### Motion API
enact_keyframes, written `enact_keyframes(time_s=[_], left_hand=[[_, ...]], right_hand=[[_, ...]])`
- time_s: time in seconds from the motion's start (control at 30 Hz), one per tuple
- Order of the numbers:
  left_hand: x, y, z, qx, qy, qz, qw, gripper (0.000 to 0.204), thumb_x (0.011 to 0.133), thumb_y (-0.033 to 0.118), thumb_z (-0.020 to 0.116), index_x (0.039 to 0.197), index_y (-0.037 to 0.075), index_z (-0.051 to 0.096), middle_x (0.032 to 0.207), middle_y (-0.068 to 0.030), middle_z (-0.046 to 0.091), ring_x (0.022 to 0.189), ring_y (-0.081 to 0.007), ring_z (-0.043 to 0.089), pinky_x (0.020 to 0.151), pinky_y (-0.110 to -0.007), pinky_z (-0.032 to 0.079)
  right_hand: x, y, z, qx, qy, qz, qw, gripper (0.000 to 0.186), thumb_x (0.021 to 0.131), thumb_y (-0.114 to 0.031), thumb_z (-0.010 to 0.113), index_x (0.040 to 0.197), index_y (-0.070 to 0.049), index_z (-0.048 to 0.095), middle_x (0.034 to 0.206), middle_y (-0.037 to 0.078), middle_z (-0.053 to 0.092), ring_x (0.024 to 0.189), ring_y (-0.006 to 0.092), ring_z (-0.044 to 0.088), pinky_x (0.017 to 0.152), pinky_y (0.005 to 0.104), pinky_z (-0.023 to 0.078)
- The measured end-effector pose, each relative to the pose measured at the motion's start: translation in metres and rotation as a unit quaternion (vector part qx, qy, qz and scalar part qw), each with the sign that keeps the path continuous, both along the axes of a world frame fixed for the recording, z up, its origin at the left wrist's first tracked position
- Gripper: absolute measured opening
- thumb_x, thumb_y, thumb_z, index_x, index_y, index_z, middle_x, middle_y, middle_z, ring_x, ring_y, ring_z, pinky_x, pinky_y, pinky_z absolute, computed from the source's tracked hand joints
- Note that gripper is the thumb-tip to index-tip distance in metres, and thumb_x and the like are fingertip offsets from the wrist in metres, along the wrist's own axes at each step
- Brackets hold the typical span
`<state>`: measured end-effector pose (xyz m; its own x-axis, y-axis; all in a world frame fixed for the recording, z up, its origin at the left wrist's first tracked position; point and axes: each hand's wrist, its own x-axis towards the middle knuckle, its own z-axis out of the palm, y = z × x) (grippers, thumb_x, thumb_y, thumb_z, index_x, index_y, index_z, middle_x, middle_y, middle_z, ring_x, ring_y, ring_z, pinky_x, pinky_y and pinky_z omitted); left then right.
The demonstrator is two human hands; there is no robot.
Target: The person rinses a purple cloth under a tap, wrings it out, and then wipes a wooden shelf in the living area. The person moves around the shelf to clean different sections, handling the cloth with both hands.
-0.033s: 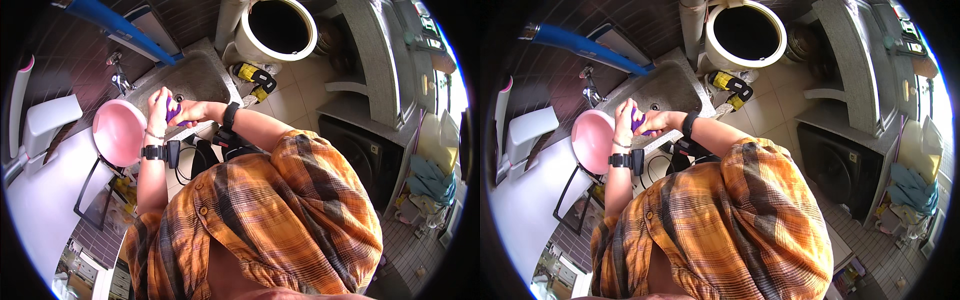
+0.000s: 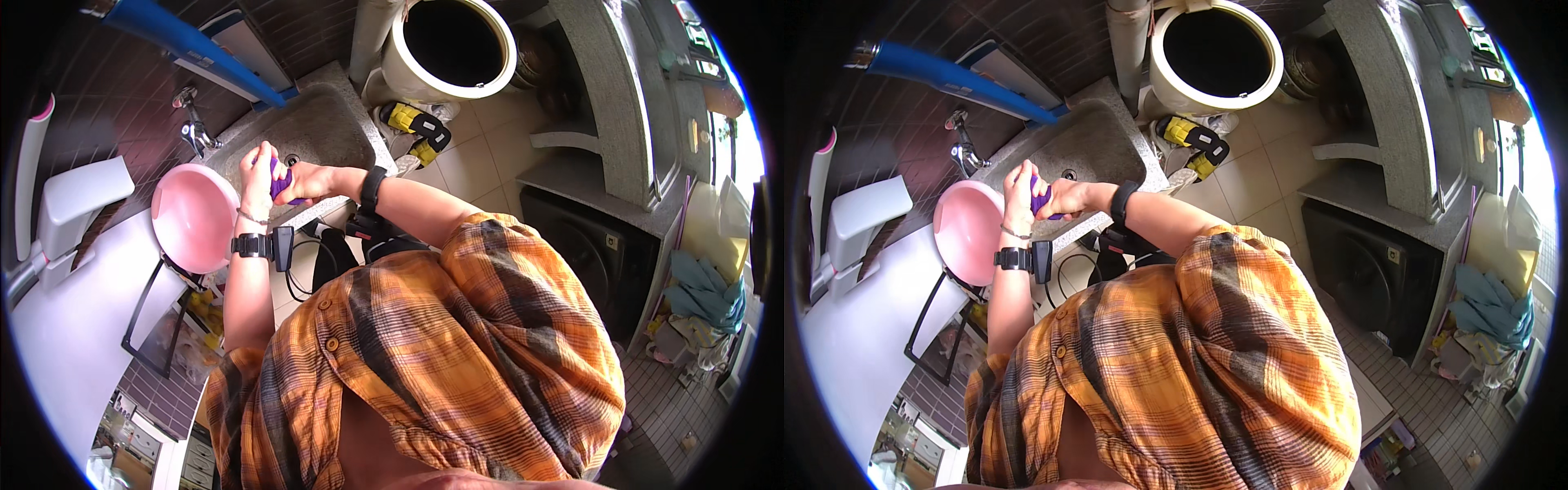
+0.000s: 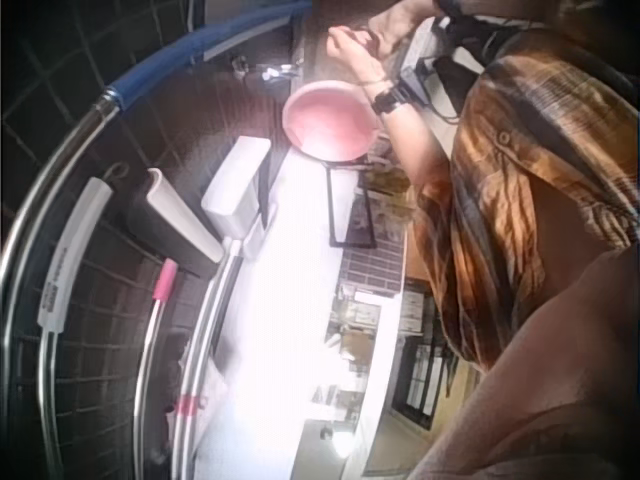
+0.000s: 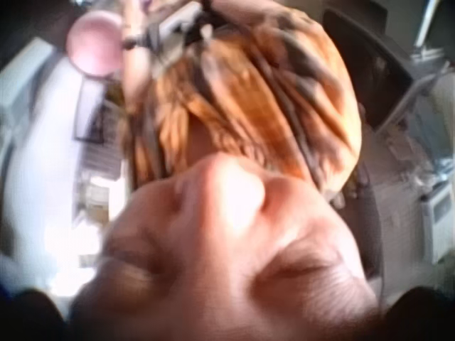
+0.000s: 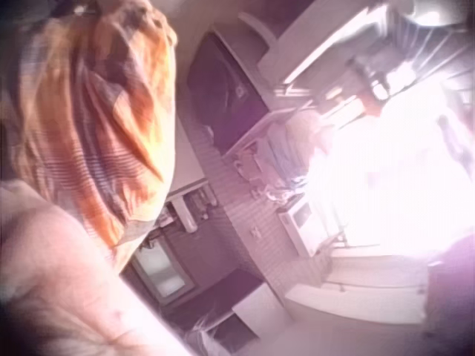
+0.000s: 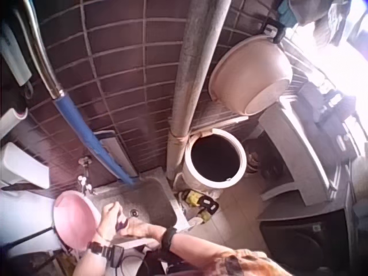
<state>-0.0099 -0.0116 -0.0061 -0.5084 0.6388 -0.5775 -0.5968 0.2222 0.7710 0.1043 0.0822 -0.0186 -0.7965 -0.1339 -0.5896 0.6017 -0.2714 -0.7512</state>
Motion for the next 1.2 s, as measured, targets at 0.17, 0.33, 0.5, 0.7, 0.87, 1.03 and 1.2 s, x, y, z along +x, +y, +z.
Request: enact_keyframes(time_s=[0.17, 0.33, 0.5, 0.7, 0.87, 1.03, 1.2], left_hand=[[-0.002, 0.009, -0.023, -0.059, 0.040, 0.059, 0.996, 0.030, 0.102, 0.025, 0.051, 0.079, 0.006, 0.050, 0.055, 0.0000, 0.041, 0.045, -0.0117, 0.040, 0.046, -0.028, 0.035], [-0.003, 0.011, -0.029, -0.030, 0.012, 0.153, 0.988, 0.029, 0.103, 0.023, 0.045, 0.079, 0.007, 0.049, 0.055, 0.0001, 0.041, 0.045, -0.0119, 0.038, 0.047, -0.028, 0.035], [-0.003, 0.014, -0.036, 0.024, 0.026, 0.178, 0.983, 0.027, 0.101, 0.028, 0.053, 0.084, 0.007, 0.052, 0.063, -0.0027, 0.050, 0.059, -0.0150, 0.050, 0.061, -0.031, 0.046], [0.005, 0.001, -0.041, 0.007, -0.010, 0.158, 0.987, 0.026, 0.094, 0.028, 0.065, 0.104, 0.003, 0.064, 0.094, -0.0048, 0.065, 0.089, -0.0169, 0.061, 0.084, -0.032, 0.050], [0.000, -0.013, -0.027, 0.062, 0.033, 0.108, 0.992, 0.027, 0.094, 0.015, 0.061, 0.116, -0.001, 0.064, 0.104, -0.0092, 0.067, 0.095, -0.0176, 0.063, 0.086, -0.030, 0.051], [0.000, -0.001, -0.011, 0.098, 0.049, 0.020, 0.994, 0.033, 0.096, 0.015, 0.054, 0.121, -0.004, 0.061, 0.112, -0.0156, 0.067, 0.103, -0.0223, 0.063, 0.094, -0.033, 0.049], [-0.001, 0.008, 0.012, 0.149, 0.050, -0.096, 0.983, 0.040, 0.097, 0.024, 0.050, 0.123, -0.004, 0.061, 0.132, -0.0191, 0.059, 0.119, -0.0269, 0.058, 0.105, -0.039, 0.042]], right_hand=[[-0.016, -0.006, 0.000, 0.361, -0.009, 0.084, 0.929, 0.043, 0.068, -0.039, 0.076, 0.091, -0.003, 0.072, 0.087, 0.019, 0.071, 0.084, 0.0314, 0.069, 0.075, 0.0413, 0.054], [-0.015, -0.003, 0.004, 0.491, 0.060, 0.061, 0.867, 0.046, 0.071, -0.036, 0.075, 0.097, 0.000, 0.066, 0.091, 0.017, 0.071, 0.088, 0.0329, 0.070, 0.078, 0.0423, 0.055], [-0.021, 0.006, 0.005, 0.487, 0.031, 0.035, 0.872, 0.049, 0.067, -0.030, 0.080, 0.102, 0.000, 0.062, 0.094, 0.016, 0.071, 0.089, 0.0325, 0.070, 0.079, 0.0413, 0.055], [-0.013, 0.012, 0.014, 0.431, 0.025, 0.034, 0.901, 0.070, 0.063, -0.029, 0.083, 0.114, 0.005, 0.050, 0.100, 0.024, 0.068, 0.094, 0.0364, 0.068, 0.079, 0.0427, 0.055], [0.007, 0.030, 0.015, 0.053, 0.039, -0.168, 0.984, 0.081, 0.082, -0.055, 0.070, 0.128, 0.006, 0.045, 0.109, 0.023, 0.064, 0.093, 0.0326, 0.068, 0.059, 0.0367, 0.059], [0.014, 0.039, 0.002, -0.260, -0.014, -0.155, 0.953, 0.082, 0.085, -0.073, 0.051, 0.123, -0.001, 0.057, 0.106, 0.017, 0.066, 0.078, 0.0312, 0.072, 0.054, 0.0322, 0.062], [0.012, 0.039, -0.001, -0.357, 0.064, -0.079, 0.928, 0.063, 0.086, -0.046, 0.071, 0.125, 0.000, 0.055, 0.105, 0.019, 0.069, 0.085, 0.0325, 0.073, 0.057, 0.0283, 0.063]])
